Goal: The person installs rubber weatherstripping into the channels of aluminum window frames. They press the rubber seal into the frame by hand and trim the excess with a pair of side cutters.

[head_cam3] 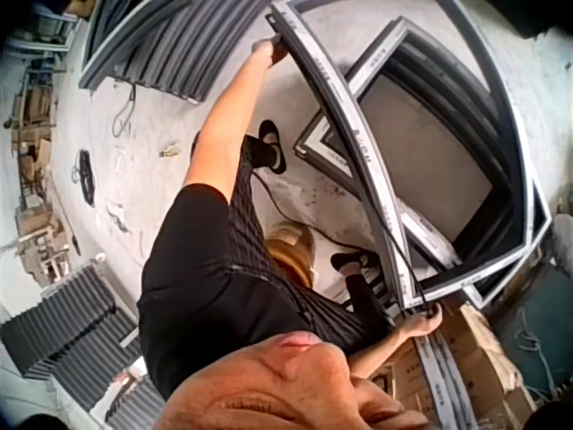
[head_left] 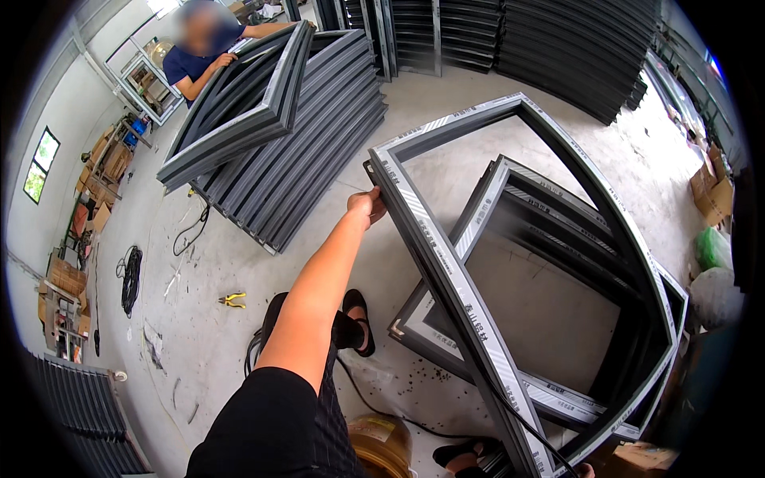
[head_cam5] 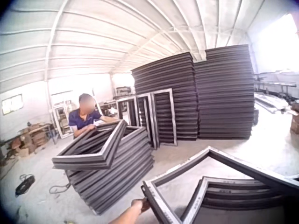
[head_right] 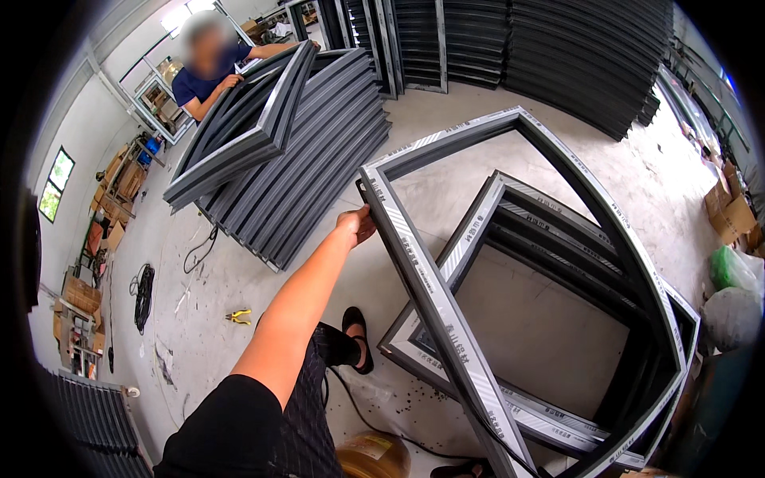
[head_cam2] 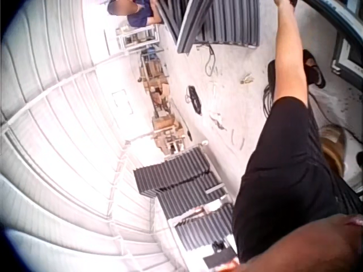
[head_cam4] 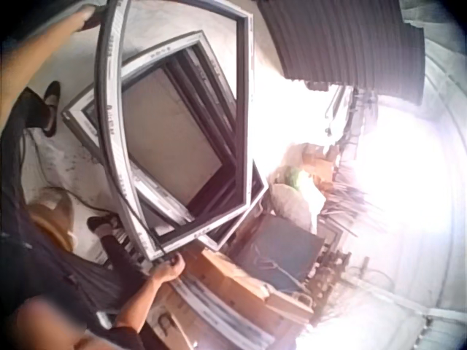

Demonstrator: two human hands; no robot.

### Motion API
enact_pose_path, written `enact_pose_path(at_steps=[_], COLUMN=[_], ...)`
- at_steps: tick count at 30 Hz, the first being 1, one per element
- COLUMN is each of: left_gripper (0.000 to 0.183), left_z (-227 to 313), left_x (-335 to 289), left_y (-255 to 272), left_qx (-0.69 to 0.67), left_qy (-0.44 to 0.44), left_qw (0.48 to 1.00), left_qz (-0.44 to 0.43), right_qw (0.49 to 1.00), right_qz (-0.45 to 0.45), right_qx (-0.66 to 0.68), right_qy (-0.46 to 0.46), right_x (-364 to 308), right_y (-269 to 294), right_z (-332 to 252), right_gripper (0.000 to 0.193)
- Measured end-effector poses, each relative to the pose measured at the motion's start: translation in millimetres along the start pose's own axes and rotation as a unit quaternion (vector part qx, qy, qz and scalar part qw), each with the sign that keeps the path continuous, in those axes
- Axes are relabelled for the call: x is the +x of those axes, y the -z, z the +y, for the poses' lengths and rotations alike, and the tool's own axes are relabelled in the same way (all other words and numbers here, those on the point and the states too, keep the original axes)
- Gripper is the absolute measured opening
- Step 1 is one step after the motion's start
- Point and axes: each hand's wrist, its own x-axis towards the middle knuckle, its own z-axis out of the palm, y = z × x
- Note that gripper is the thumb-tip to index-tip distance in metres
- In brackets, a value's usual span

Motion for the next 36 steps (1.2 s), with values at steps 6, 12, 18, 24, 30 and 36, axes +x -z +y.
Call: enact_pose_path(at_steps=[6,12,18,24,30,36], left_gripper=[0.035,0.033,0.032,0.033,0.032,0.026], left_z=[-9.2,-9.6,-20.1,-29.0,-38.0,-52.4], left_x=[-22.5,-16.3,-30.8,-47.1,-55.4,-80.4], left_y=[-8.2,-12.2,5.7,-0.8,-10.7,-4.7], left_qx=[0.053,0.094,0.07,0.048,0.118,0.052], left_qy=[-0.008,-0.016,0.023,0.056,0.053,0.092], left_qw=[0.996,0.995,0.99,0.989,0.989,0.978], left_qz=[-0.069,-0.022,-0.117,-0.13,-0.072,-0.179], right_qw=[1.0,1.0,0.997,0.964,0.907,0.829], right_qz=[-0.003,-0.003,-0.064,-0.103,-0.228,-0.298], right_qx=[0.015,-0.005,0.02,0.236,0.341,0.458], right_qy=[-0.011,0.009,-0.041,-0.066,-0.094,-0.119], right_x=[6.0,8.4,3.3,-0.6,-1.4,-9.8], right_y=[0.3,-0.7,2.3,16.5,40.5,77.2], right_z=[-5.6,1.5,13.0,15.1,5.7,15.9], right_gripper=[0.036,0.035,0.03,0.031,0.032,0.022])
